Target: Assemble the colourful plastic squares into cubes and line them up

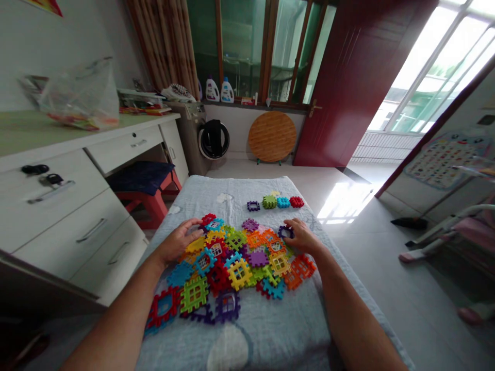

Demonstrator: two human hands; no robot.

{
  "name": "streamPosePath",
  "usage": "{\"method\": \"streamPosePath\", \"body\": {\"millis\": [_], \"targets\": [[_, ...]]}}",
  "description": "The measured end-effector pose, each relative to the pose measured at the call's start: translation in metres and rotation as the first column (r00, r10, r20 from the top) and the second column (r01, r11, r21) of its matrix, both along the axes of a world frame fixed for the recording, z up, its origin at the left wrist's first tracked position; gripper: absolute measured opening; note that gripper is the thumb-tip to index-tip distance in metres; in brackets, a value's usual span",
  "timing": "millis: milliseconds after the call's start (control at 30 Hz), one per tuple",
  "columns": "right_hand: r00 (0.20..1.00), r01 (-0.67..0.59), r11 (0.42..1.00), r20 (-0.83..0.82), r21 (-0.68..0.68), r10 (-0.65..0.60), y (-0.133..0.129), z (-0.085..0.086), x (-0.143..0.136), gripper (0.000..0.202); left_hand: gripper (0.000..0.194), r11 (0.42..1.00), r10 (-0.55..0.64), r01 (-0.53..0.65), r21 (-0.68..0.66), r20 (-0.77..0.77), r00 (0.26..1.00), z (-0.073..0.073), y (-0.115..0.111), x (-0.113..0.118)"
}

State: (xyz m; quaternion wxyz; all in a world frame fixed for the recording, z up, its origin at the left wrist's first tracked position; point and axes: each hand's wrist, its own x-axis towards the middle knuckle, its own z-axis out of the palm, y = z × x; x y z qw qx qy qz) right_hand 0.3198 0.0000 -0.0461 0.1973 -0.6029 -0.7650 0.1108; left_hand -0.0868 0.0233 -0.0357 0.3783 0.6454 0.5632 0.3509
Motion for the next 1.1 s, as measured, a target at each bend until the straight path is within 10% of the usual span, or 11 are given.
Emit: {"method": "streamPosePath", "body": {"millis": [333, 567, 1100], "targets": [[0.995, -0.041, 0.999, 0.093, -0.027, 0.043, 0.011, 0.034, -0.011, 0.046, 0.038, 0.96, -0.136, 0.192, 0.204, -0.259, 0.956, -0.006, 0.001, 0.004], [0.981, -0.056, 0.987, 0.193, 0.151, 0.026, 0.069, 0.073, -0.062, 0.052, 0.024, 0.959, -0.047, 0.119, 0.258, -0.267, 0.963, 0.001, -0.001, 0.008], [0.866, -0.06, 0.99, 0.487, -0.127, 0.115, 0.136, 0.045, -0.109, 0.05, 0.021, 0.897, 0.227, -0.117, 0.426, -0.218, 0.949, -0.015, 0.011, -0.012]]}}
